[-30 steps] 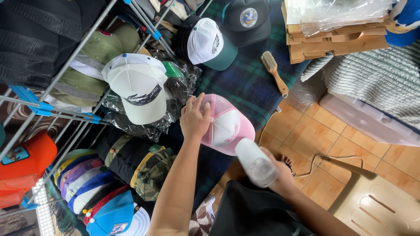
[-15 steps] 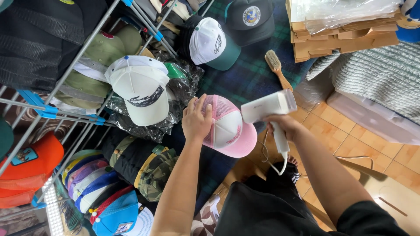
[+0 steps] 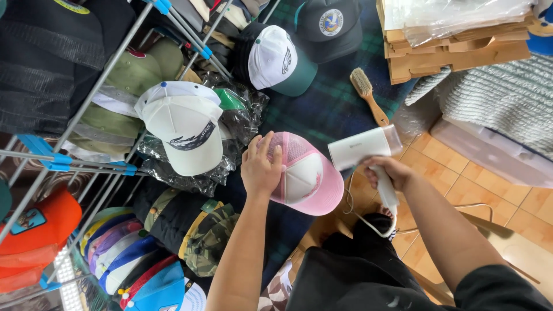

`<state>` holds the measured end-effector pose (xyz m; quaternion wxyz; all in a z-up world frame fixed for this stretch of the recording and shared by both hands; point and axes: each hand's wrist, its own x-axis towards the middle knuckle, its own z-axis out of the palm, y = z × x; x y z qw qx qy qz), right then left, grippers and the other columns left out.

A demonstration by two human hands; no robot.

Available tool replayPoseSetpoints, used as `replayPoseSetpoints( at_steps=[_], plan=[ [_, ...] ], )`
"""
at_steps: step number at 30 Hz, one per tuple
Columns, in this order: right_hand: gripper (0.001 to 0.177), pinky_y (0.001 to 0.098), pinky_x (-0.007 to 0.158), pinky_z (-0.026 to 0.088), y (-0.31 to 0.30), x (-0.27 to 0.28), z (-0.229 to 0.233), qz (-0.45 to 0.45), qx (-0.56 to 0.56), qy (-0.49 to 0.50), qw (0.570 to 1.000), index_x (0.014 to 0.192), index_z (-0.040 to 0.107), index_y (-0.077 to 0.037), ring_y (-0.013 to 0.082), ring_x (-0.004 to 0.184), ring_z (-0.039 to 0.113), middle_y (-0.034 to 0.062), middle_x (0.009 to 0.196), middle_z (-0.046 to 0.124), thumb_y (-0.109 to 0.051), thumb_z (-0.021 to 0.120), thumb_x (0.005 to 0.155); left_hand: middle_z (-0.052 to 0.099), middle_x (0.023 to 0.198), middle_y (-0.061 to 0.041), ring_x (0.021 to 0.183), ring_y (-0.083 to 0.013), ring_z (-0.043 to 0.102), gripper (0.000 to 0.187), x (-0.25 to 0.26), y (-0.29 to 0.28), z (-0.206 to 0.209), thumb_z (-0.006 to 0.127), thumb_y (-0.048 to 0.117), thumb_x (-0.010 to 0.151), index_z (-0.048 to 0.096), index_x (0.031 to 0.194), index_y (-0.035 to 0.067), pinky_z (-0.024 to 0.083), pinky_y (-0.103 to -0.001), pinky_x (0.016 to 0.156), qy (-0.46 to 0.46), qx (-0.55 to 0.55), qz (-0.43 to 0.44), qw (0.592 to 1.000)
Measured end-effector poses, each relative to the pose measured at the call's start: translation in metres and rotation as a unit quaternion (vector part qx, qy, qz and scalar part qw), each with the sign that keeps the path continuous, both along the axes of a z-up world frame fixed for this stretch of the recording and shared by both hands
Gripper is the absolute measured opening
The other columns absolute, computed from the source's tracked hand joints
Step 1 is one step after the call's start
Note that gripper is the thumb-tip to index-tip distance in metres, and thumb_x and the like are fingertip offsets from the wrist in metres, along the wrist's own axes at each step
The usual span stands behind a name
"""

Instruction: Cleaning and reshaping a collection of baseball caps using a handheld steamer and a brush.

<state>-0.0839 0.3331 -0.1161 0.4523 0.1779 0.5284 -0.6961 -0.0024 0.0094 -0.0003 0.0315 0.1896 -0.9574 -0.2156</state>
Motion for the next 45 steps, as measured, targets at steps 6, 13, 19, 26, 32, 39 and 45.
replayPoseSetpoints(
  at_steps=[6, 13, 19, 26, 32, 39, 45],
  plan=[
    [0.020, 0.0379, 0.053, 0.052, 0.007, 0.001, -0.019, 0.008, -0.013, -0.062, 0.998, 0.085, 0.057, -0.008, 0.0147, 0.055, 0.050, 0.0013, 0.066, 0.047, -0.021, 0.071, 0.083, 0.056, 0.146, -0.008, 0.131, -0.0337, 0.058, 0.052, -0.001, -0.001, -0.001, 0.041, 0.054, 0.101, 0.056, 0.148, 0.036, 0.052, -0.047, 0.103, 0.003, -0.010, 0.010, 1.000],
    [0.026, 0.0406, 0.061, 0.059, -0.042, -0.061, -0.018, 0.015, -0.010, -0.014, 1.000, 0.090, 0.058, -0.006, 0.0206, 0.063, 0.059, 0.0053, 0.073, 0.055, -0.022, 0.076, 0.080, 0.056, 0.147, -0.008, 0.132, -0.0362, 0.057, 0.053, -0.004, -0.003, -0.010, 0.045, 0.054, 0.099, 0.057, 0.147, 0.036, 0.051, -0.049, 0.105, 0.005, -0.014, 0.013, 1.000],
    [0.048, 0.0511, 0.062, 0.065, -0.085, -0.114, -0.014, 0.038, 0.077, 0.073, 0.994, 0.100, 0.060, 0.005, 0.0293, 0.069, 0.065, 0.0135, 0.078, 0.061, -0.017, 0.092, 0.071, 0.058, 0.146, -0.008, 0.132, -0.0367, 0.058, 0.053, -0.006, -0.002, -0.014, 0.047, 0.054, 0.097, 0.059, 0.145, 0.035, 0.050, -0.050, 0.105, 0.014, -0.008, 0.042, 0.999],
    [0.074, 0.0562, 0.086, 0.055, -0.119, -0.169, -0.037, 0.256, 0.280, 0.333, 0.863, 0.108, 0.078, 0.000, 0.0483, 0.102, 0.068, 0.0262, 0.097, 0.075, -0.070, 0.080, 0.081, 0.057, 0.147, -0.005, 0.135, -0.0333, 0.056, 0.051, -0.009, 0.002, -0.006, 0.044, 0.054, 0.098, 0.057, 0.145, 0.041, 0.048, -0.047, 0.109, -0.025, -0.002, 0.047, 0.999],
    [0.034, 0.0390, 0.072, 0.063, -0.067, -0.195, -0.032, 0.273, 0.263, 0.399, 0.835, 0.116, 0.078, -0.007, 0.0291, 0.081, 0.077, 0.0170, 0.091, 0.079, -0.037, 0.072, 0.100, 0.056, 0.148, -0.003, 0.136, -0.0308, 0.055, 0.051, -0.010, 0.003, -0.003, 0.043, 0.055, 0.098, 0.055, 0.146, 0.043, 0.049, -0.045, 0.109, -0.058, -0.007, 0.052, 0.997],
    [0.069, 0.0481, 0.092, 0.058, 0.004, -0.178, -0.097, 0.237, 0.464, 0.551, 0.652, 0.131, 0.051, -0.023, 0.0386, 0.109, 0.064, 0.0100, 0.118, 0.053, -0.041, 0.087, 0.075, 0.058, 0.145, -0.005, 0.132, -0.0333, 0.058, 0.049, -0.009, 0.003, -0.008, 0.047, 0.050, 0.097, 0.058, 0.144, 0.038, 0.050, -0.046, 0.107, -0.027, -0.023, 0.046, 0.998],
    [0.069, 0.0508, 0.092, 0.057, 0.019, -0.151, -0.067, 0.234, 0.465, 0.519, 0.678, 0.148, 0.043, -0.015, 0.0433, 0.105, 0.068, 0.0175, 0.116, 0.058, -0.020, 0.076, 0.088, 0.058, 0.146, -0.005, 0.133, -0.0324, 0.057, 0.048, -0.007, 0.001, -0.013, 0.046, 0.050, 0.100, 0.059, 0.144, 0.038, 0.049, -0.045, 0.108, -0.011, -0.019, 0.032, 0.999]
  ],
)
